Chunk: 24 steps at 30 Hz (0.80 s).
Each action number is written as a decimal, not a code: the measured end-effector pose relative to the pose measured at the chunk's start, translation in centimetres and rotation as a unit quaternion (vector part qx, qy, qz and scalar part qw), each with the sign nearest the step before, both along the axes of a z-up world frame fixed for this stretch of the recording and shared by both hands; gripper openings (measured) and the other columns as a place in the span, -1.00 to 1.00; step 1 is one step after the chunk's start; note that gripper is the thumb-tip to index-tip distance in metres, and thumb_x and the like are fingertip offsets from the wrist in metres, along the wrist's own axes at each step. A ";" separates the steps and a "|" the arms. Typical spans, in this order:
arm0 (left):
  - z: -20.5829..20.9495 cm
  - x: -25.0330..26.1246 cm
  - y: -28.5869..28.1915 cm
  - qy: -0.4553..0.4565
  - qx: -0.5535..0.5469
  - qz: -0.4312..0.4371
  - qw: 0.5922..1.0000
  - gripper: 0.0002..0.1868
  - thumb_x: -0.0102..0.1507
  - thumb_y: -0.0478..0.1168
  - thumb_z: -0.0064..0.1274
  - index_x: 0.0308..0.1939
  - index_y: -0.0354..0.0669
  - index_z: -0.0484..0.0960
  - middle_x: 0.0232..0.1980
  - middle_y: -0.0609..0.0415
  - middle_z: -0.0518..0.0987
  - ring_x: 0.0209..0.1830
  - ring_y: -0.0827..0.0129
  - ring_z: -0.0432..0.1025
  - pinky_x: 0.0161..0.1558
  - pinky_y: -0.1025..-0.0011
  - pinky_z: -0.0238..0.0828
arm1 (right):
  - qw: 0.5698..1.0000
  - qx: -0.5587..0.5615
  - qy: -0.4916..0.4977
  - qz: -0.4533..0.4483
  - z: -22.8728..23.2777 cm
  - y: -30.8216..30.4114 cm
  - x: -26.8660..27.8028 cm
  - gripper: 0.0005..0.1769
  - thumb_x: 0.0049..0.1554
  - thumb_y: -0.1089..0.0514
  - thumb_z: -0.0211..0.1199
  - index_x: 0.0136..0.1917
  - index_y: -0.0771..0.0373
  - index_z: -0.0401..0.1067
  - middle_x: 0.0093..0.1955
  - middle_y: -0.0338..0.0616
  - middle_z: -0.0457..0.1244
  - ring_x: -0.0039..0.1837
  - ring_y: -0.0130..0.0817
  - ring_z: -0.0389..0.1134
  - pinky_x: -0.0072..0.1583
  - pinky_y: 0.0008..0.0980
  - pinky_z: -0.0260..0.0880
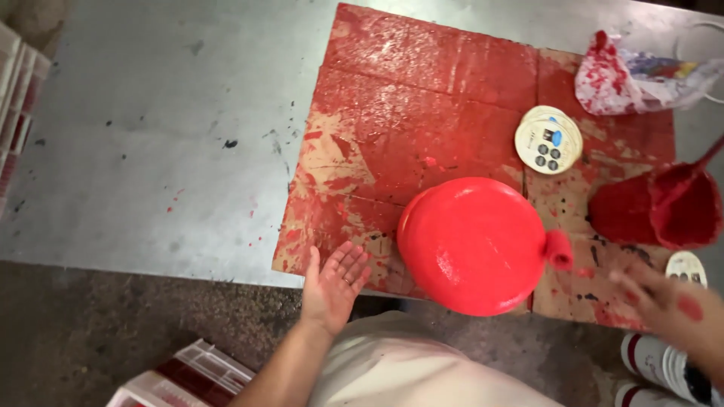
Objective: Coating cheese wheels with red wax, applying labels to both sides, and placing them into a transport crate.
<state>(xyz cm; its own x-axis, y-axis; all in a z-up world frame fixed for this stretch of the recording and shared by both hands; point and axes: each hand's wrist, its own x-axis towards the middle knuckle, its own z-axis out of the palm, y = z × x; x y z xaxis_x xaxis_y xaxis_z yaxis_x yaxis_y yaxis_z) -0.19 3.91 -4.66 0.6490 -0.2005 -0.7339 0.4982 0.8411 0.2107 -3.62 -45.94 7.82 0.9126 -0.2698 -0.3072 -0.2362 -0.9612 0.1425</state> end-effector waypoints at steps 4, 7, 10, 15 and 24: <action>1.4 0.2 0.0 0.007 0.011 -0.028 1.000 -0.18 0.33 0.39 -0.34 0.26 -0.23 0.50 0.16 -0.13 0.55 0.23 0.09 0.44 0.32 0.14 0.32 | 0.973 0.072 0.103 -0.193 2.0 5.2 -4.9 -0.51 0.24 -0.37 0.07 -0.07 -0.01 0.57 -0.05 -0.32 0.36 0.03 -0.34 0.38 0.10 -0.41 0.25; 1.5 0.4 0.2 0.002 0.018 -0.055 0.998 -0.19 0.33 0.39 -0.35 0.27 -0.23 0.50 0.18 -0.13 0.55 0.24 0.10 0.43 0.33 0.13 0.30 | 0.929 0.279 0.100 -0.219 -1.7 4.4 -7.6 -0.39 0.30 -0.22 0.09 -0.37 0.26 0.45 -0.43 -0.14 0.16 -0.33 -0.32 0.18 -0.17 -0.39 0.05; 1.0 0.4 0.3 -0.006 0.015 -0.073 0.997 -0.18 0.32 0.40 -0.33 0.26 -0.22 0.51 0.18 -0.13 0.55 0.23 0.11 0.43 0.34 0.13 0.30 | 0.846 0.459 0.084 -0.258 -2.8 6.7 -8.6 -0.41 0.30 -0.12 0.15 -0.37 0.38 0.44 -0.51 -0.11 0.01 -0.45 -0.30 0.01 -0.32 -0.33 -0.07; 1.4 -0.1 -0.1 -0.008 0.017 -0.102 0.995 -0.16 0.29 0.40 -0.30 0.29 -0.24 0.48 0.17 -0.12 0.52 0.21 0.13 0.41 0.38 0.12 0.27 | 0.746 0.573 0.089 -0.327 -2.1 16.2 -6.5 -0.46 0.29 -0.15 0.16 -0.29 0.35 0.45 -0.53 -0.14 0.07 -0.51 -0.39 -0.06 -0.43 -0.40 -0.20; 1.2 -0.5 -0.7 -0.015 0.027 -0.103 0.994 -0.20 0.27 0.37 -0.23 0.24 -0.25 0.50 0.16 -0.16 0.52 0.21 0.09 0.42 0.35 0.09 0.31 | 0.736 0.616 -0.057 -0.275 4.2 15.4 -0.8 -0.76 0.33 0.13 0.07 0.18 0.29 0.38 -0.30 0.11 0.27 -0.51 -0.28 0.02 -0.48 -0.36 -0.07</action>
<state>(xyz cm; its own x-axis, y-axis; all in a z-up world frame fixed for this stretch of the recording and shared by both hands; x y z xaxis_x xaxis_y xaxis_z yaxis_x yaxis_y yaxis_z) -0.70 3.24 -3.44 0.6192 -0.2927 -0.7287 0.6521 0.7087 0.2694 -4.40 -30.56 11.99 0.8085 -0.1888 -0.5574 -0.5805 -0.0998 -0.8081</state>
